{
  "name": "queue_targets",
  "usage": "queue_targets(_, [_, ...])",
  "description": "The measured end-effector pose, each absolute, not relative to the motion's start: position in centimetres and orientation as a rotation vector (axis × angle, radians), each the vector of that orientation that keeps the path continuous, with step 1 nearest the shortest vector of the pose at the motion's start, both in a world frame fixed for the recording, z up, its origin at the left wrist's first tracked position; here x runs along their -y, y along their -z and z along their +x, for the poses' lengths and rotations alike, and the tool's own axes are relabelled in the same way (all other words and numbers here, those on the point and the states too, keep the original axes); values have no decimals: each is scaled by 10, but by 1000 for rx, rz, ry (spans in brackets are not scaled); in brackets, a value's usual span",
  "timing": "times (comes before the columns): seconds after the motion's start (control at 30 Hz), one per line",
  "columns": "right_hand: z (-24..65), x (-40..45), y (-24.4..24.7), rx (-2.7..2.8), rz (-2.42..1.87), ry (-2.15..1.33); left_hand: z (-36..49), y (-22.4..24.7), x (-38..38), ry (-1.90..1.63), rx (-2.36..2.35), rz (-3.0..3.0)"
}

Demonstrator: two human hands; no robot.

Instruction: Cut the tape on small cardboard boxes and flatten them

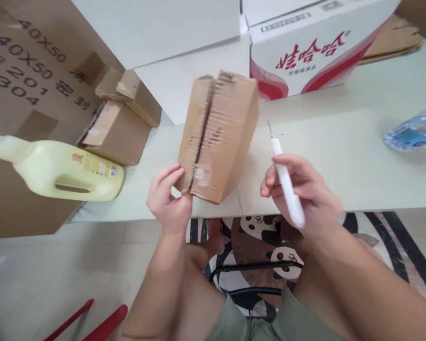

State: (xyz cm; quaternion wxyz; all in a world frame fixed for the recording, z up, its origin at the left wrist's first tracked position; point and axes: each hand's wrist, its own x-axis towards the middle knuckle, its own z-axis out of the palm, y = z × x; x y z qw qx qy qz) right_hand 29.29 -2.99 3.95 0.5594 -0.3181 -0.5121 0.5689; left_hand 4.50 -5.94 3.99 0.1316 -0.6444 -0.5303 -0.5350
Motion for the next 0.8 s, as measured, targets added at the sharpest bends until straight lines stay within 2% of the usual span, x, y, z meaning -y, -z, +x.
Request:
queue_targets(0.1, [293, 53, -59, 1226, -625, -1227, 58, -38, 58, 1534, 1436, -1992])
queue_targets(0.27, [282, 80, -73, 1294, -706, -1078, 70, -36, 57, 1519, 1429, -2034])
queue_targets(0.5, [270, 79, -53, 1458, -538, -1105, 76, -39, 58, 1464, 1492, -2006])
queue_targets(0.8, [261, 83, -45, 1540, -730, -971, 82, -39, 62, 1448, 1467, -1945])
